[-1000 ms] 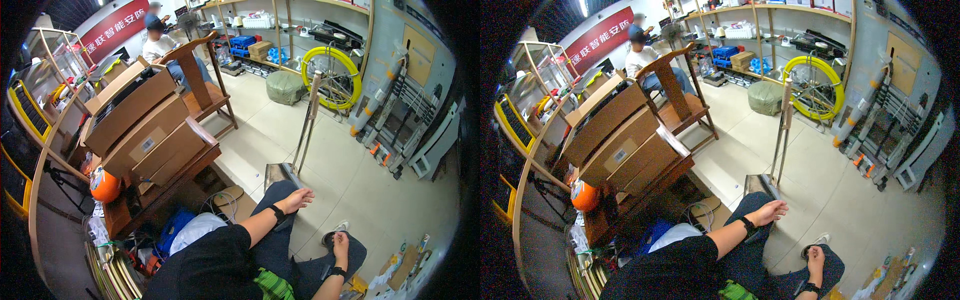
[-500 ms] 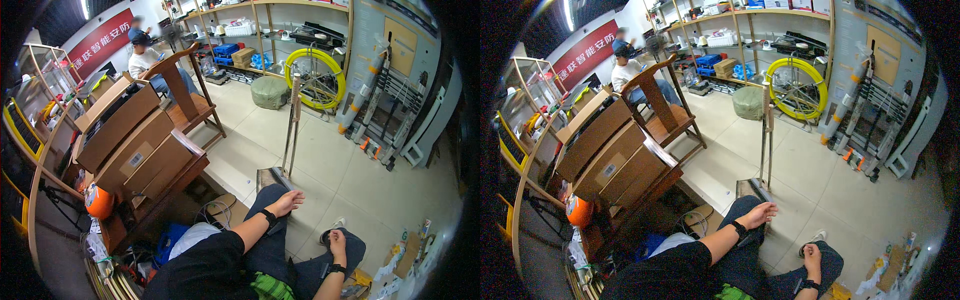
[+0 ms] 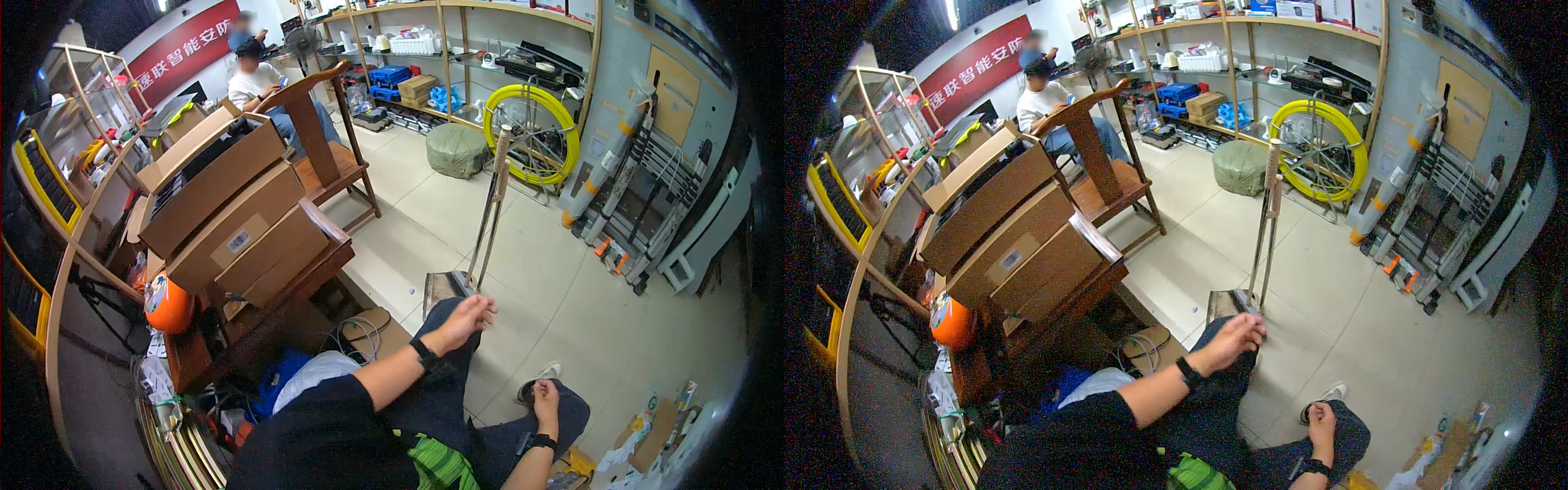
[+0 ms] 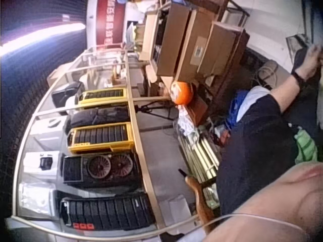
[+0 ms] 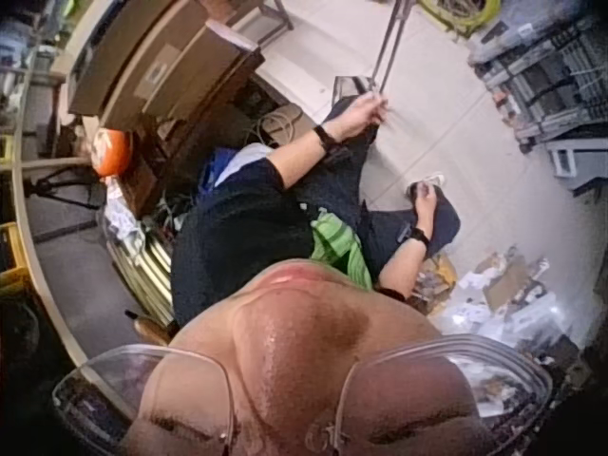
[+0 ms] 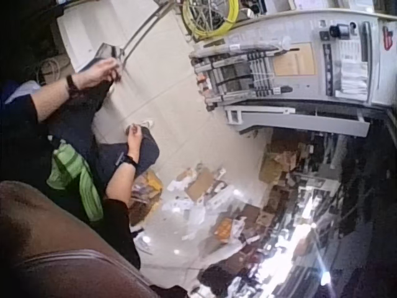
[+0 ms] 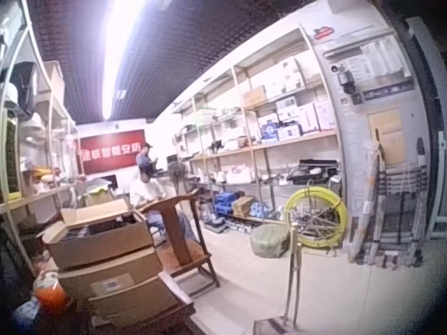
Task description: Assembling a metal mount stand by screwing the base onto the pole.
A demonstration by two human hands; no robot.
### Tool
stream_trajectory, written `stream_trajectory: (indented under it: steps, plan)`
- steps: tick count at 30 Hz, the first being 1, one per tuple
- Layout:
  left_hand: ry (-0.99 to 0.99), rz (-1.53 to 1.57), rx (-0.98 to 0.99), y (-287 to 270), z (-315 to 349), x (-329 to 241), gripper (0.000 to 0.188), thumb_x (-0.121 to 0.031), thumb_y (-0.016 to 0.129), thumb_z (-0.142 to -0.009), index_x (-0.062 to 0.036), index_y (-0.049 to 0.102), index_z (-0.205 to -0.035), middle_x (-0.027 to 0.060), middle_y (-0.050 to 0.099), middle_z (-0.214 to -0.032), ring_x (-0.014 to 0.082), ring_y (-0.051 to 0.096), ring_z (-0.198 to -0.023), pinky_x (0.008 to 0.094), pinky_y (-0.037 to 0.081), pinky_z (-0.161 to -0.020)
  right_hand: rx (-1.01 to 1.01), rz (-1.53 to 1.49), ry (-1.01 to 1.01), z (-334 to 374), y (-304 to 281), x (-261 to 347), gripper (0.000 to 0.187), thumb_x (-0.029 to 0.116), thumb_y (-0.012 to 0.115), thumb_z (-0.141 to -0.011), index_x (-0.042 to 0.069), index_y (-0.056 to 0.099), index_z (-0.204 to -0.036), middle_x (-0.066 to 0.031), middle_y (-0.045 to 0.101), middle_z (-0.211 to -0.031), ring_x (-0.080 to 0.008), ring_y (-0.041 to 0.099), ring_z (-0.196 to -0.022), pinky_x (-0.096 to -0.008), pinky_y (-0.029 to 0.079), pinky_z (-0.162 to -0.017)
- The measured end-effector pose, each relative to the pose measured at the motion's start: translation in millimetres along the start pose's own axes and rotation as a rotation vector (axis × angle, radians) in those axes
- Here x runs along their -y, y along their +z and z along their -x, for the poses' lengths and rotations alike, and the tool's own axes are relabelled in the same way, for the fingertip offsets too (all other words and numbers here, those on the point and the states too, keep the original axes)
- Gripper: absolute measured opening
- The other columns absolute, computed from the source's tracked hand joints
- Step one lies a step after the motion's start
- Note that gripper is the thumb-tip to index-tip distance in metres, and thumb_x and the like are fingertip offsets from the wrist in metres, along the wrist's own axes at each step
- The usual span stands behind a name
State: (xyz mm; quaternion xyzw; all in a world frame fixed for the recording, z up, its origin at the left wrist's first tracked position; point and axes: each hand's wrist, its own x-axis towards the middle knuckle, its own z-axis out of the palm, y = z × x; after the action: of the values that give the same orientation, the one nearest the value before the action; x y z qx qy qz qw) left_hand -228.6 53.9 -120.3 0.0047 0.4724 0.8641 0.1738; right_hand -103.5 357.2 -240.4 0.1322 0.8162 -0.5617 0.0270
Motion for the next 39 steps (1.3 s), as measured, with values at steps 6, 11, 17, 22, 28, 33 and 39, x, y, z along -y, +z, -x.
stream_trajectory:
  steps: [6, 11, 17, 22, 28, 33, 39]
  plan:
    - [0.44, -0.239, -0.049, 20, 56, -162, 0.018, -0.024, 0.046, -0.094, -0.0069, 0.051, -0.1, 0.005, 0.058, -0.086, 0.0123, 0.056, -0.074, 0.025, 0.047, -0.066, 0.015, -0.004, -0.036, -8, -2, -10, 0.015, 0.013, 0.057, -0.086, -0.002, 0.057, -0.091, -0.0066, 0.062, -0.076, -0.012, 0.057, -0.066, -0.025, 0.047, -0.063]
    - [0.647, -0.654, -0.05, 40, 106, -298, 0.017, -0.02, 0.045, -0.094, -0.0052, 0.053, -0.098, 0.0062, 0.059, -0.088, 0.0112, 0.056, -0.072, 0.0253, 0.047, -0.066, 0.045, 0.031, -0.092, -9, -1, -26, 0.018, 0.014, 0.057, -0.086, -0.003, 0.057, -0.092, -0.0073, 0.062, -0.075, -0.0123, 0.059, -0.066, -0.0245, 0.048, -0.062]
    - [0.486, -1.224, -0.375, 46, 124, -452, 0.031, -0.033, 0.046, -0.093, -0.0063, 0.053, -0.107, 0.0034, 0.058, -0.094, 0.0097, 0.052, -0.074, 0.0228, 0.045, -0.066, -0.01, -0.033, 0.023, -2, -8, -8, 0.017, 0.013, 0.059, -0.084, -0.001, 0.059, -0.092, -0.0057, 0.061, -0.077, -0.0116, 0.057, -0.069, -0.0248, 0.046, -0.065]
    - [0.263, -1.395, -0.756, -40, 118, -576, 0.036, -0.037, 0.044, -0.092, -0.006, 0.053, -0.109, 0.0039, 0.057, -0.094, 0.0103, 0.053, -0.066, 0.0249, 0.045, -0.056, -0.009, 0.038, -0.009, -4, -3, -2, 0.015, 0.014, 0.059, -0.084, 0.0, 0.059, -0.09, -0.006, 0.061, -0.077, -0.0117, 0.058, -0.07, -0.0256, 0.047, -0.066]
    - [-0.145, -1.852, -0.849, -150, 73, -595, 0.022, -0.02, 0.049, -0.085, -0.0002, 0.057, -0.089, 0.0127, 0.062, -0.076, 0.0247, 0.062, -0.059, 0.0369, 0.05, -0.048, -0.082, 0.032, 0.004, -3, -6, -20, 0.015, 0.014, 0.06, -0.084, 0.0, 0.058, -0.091, -0.0061, 0.061, -0.076, -0.012, 0.057, -0.07, -0.0253, 0.047, -0.067]
    - [-0.335, -2.002, -0.877, -182, 73, -588, 0.026, -0.022, 0.051, -0.082, -0.001, 0.062, -0.093, 0.01, 0.066, -0.088, 0.0224, 0.064, -0.074, 0.0355, 0.052, -0.063, -0.096, 0.053, 0.022, 2, -9, -14, 0.017, 0.014, 0.06, -0.084, -0.001, 0.057, -0.091, -0.0079, 0.061, -0.078, -0.0129, 0.059, -0.071, -0.0258, 0.047, -0.067]
    - [-0.3, -2.415, -0.8, -195, 101, -609, 0.034, -0.025, 0.064, -0.071, -0.005, 0.062, -0.099, 0.0134, 0.065, -0.095, 0.0268, 0.064, -0.081, 0.039, 0.05, -0.07, -0.099, 0.115, -0.031, 3, -7, 2, 0.016, 0.015, 0.059, -0.084, 0.001, 0.058, -0.091, -0.0088, 0.063, -0.079, -0.0138, 0.06, -0.072, -0.0269, 0.048, -0.066]
